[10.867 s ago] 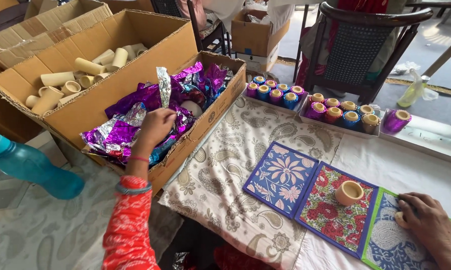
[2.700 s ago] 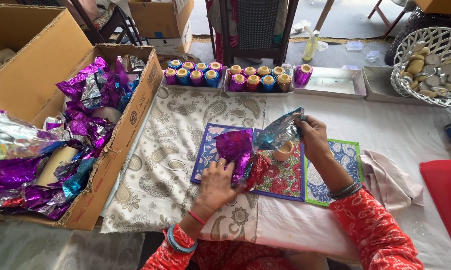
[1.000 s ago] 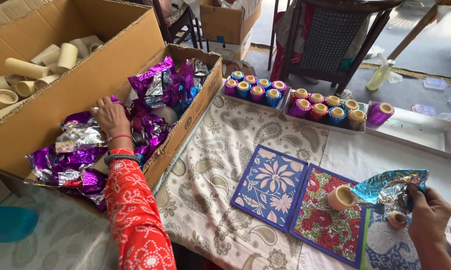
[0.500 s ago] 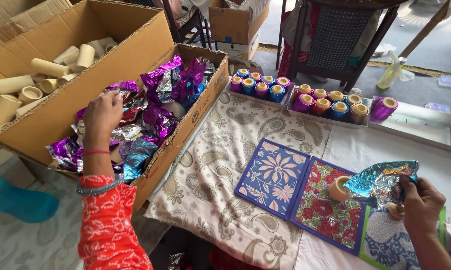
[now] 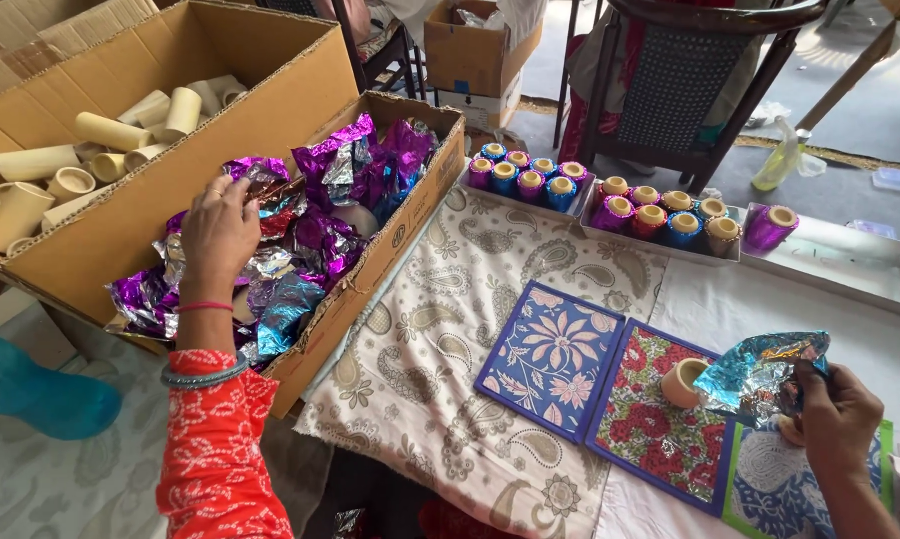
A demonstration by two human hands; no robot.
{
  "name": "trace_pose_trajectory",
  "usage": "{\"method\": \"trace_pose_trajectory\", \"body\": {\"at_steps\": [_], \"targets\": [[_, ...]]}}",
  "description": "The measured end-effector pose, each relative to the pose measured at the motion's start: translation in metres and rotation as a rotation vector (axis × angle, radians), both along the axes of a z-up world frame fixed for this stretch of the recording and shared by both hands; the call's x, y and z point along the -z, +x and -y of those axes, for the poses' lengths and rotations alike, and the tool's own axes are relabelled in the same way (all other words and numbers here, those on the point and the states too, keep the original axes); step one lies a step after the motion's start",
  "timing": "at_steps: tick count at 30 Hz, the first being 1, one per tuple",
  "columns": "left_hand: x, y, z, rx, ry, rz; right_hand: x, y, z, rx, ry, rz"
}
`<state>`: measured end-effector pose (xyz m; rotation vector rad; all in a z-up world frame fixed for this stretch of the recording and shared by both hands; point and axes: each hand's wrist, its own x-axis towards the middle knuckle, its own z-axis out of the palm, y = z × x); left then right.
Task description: The person sits at a table and wraps small beige cups with shiny metallic foil. They wipe the cups with a cloth, pick up foil sheets from a box, and wrap the cups by hand, placing the finished items into a tray.
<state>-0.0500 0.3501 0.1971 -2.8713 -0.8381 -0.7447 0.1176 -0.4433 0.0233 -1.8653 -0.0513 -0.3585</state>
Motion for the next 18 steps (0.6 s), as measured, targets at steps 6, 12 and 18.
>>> {"method": "trace_pose_trajectory", "body": {"at_steps": [6, 12, 18], "targets": [[-0.061, -0.04, 0.144, 0.434, -0.044, 0.339, 0.005, 0.002, 0.007, -0.061, -0.006, 0.101], [0.002, -0.021, 0.303, 0.829, -0.396, 0.287, -0.025, -0.017, -0.001, -0.032, -0.884, 0.692], [0.067, 0.031, 0.43, 1.165, -1.031, 0.025, -0.021, -0.035, -0.039, -0.451, 0.336, -0.026]]}}
